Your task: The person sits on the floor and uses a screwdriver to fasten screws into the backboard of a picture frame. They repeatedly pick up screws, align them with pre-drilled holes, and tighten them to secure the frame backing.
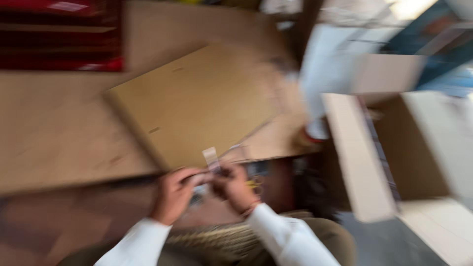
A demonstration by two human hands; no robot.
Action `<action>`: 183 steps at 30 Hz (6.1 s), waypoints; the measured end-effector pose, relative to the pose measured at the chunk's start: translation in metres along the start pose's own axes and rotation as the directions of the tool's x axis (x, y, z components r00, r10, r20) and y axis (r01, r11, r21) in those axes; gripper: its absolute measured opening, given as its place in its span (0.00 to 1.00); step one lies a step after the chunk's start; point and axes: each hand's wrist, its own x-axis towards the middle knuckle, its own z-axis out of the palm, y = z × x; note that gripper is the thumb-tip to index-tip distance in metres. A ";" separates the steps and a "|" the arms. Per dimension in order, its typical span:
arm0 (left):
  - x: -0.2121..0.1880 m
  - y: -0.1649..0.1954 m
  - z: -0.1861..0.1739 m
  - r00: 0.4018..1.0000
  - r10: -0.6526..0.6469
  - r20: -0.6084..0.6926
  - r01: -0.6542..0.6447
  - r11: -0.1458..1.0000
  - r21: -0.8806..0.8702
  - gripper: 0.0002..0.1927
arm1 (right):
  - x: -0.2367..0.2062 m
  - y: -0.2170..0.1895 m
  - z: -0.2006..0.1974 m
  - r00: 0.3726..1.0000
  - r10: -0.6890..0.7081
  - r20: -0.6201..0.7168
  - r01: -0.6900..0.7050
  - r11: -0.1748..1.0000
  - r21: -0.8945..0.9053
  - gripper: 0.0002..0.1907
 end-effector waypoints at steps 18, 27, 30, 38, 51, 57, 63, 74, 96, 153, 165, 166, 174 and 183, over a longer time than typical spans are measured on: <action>0.020 0.035 -0.040 0.968 0.007 0.249 -0.026 0.997 0.072 0.03 | 0.009 0.000 0.006 0.990 -0.008 0.139 0.012 1.000 -0.028 0.06; 0.029 0.023 -0.032 0.963 0.264 0.058 -0.257 0.829 0.497 0.01 | 0.007 0.004 0.015 0.827 -0.561 0.035 0.374 0.501 -0.780 0.16; 0.028 0.025 -0.028 0.980 0.198 0.029 -0.183 0.827 0.532 0.00 | 0.001 0.002 0.021 0.834 -0.548 0.066 0.351 0.434 -0.830 0.16; 0.030 0.027 -0.023 0.968 0.248 0.032 -0.221 0.791 0.571 0.01 | 0.002 -0.002 0.027 0.804 -0.589 0.074 0.399 0.444 -0.802 0.17; 0.032 0.014 -0.026 0.992 0.117 -0.038 -0.085 0.877 0.472 0.02 | 0.001 -0.002 0.029 0.834 -0.550 0.035 0.362 0.499 -0.787 0.16; 0.035 0.014 -0.018 0.978 0.187 -0.089 -0.113 0.843 0.526 0.02 | 0.004 0.003 0.027 0.826 -0.563 0.023 0.373 0.516 -0.771 0.15; 0.037 0.018 -0.015 0.991 0.100 -0.089 -0.045 0.876 0.480 0.03 | 0.006 0.006 0.025 0.813 -0.581 0.037 0.401 0.514 -0.759 0.15; 0.036 0.013 -0.014 0.991 0.084 -0.108 -0.022 0.876 0.482 0.03 | 0.002 -0.002 0.027 0.925 -0.372 -0.071 0.198 0.634 -0.748 0.17; 0.028 0.043 -0.026 0.892 0.441 0.097 -0.433 0.774 0.462 0.11 | -0.011 -0.091 0.041 0.967 -0.239 0.085 0.252 0.872 -0.419 0.16; 0.030 0.016 -0.026 0.964 0.265 0.008 -0.254 0.913 0.319 0.07 | -0.004 -0.065 0.057 0.598 -0.737 0.314 0.668 0.241 -0.704 0.18; 0.031 0.016 -0.024 0.969 0.248 0.006 -0.234 0.903 0.360 0.08 | -0.003 -0.066 0.056 0.590 -0.749 0.300 0.694 0.280 -0.663 0.16; 0.031 0.016 -0.024 0.969 0.247 0.008 -0.233 0.903 0.362 0.08 | -0.002 -0.066 0.055 0.593 -0.749 0.296 0.693 0.286 -0.662 0.15; 0.028 0.021 -0.025 0.964 0.262 0.039 -0.259 0.902 0.344 0.08 | 0.001 -0.064 0.058 0.649 -0.732 0.210 0.621 0.349 -0.702 0.14; 0.032 0.013 -0.026 0.973 0.231 0.021 -0.218 0.876 0.430 0.10 | 0.000 -0.065 0.060 0.617 -0.714 0.332 0.680 0.271 -0.681 0.15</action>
